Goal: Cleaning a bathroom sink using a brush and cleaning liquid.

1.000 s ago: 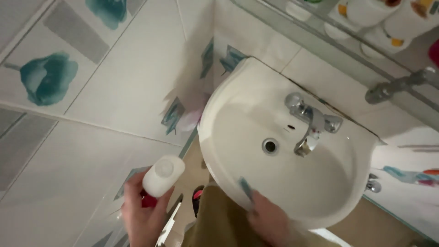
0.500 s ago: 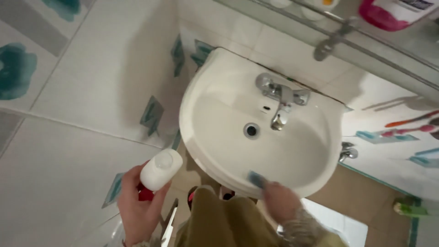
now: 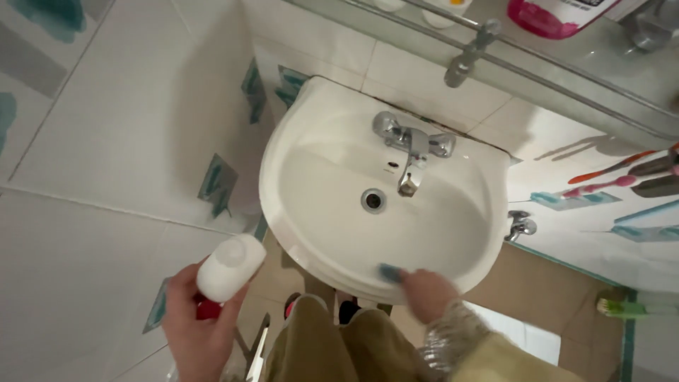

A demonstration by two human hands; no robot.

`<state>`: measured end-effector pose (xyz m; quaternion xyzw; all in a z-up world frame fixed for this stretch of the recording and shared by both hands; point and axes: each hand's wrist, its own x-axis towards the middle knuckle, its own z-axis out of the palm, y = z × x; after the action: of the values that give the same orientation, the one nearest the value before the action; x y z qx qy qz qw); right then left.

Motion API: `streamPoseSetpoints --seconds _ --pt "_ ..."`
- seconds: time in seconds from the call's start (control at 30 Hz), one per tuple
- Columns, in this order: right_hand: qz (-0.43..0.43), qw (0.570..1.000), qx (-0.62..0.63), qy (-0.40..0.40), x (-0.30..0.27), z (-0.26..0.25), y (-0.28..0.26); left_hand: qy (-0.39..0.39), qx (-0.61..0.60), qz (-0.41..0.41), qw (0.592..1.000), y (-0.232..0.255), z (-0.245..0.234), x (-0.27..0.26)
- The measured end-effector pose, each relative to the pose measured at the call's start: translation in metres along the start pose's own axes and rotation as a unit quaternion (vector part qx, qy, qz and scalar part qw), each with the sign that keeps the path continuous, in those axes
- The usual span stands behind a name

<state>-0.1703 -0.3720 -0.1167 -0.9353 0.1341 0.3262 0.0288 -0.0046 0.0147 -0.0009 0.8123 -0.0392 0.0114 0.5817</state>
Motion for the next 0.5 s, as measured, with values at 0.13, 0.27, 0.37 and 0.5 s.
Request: streamPoseSetpoints --seconds 0.13,0.27,0.37,0.5 --pt "0.086 0.986 -0.104 0.097 -0.023 -0.074 0.089 0.028 0.028 -0.012 0.999 0.009 0.002 0.004" --pt "0.084 0.98 -0.139 0.118 0.001 -0.056 0.082 0.02 0.014 0.012 1.0 0.009 -0.002 0.003" --pt "0.059 0.989 -0.09 0.097 0.015 -0.014 0.053 0.044 0.008 -0.005 0.999 0.011 0.001 0.005" --pt "0.071 0.996 0.058 0.014 -0.019 -0.055 -0.017 0.041 0.015 0.008 0.999 0.006 -0.002 0.002"
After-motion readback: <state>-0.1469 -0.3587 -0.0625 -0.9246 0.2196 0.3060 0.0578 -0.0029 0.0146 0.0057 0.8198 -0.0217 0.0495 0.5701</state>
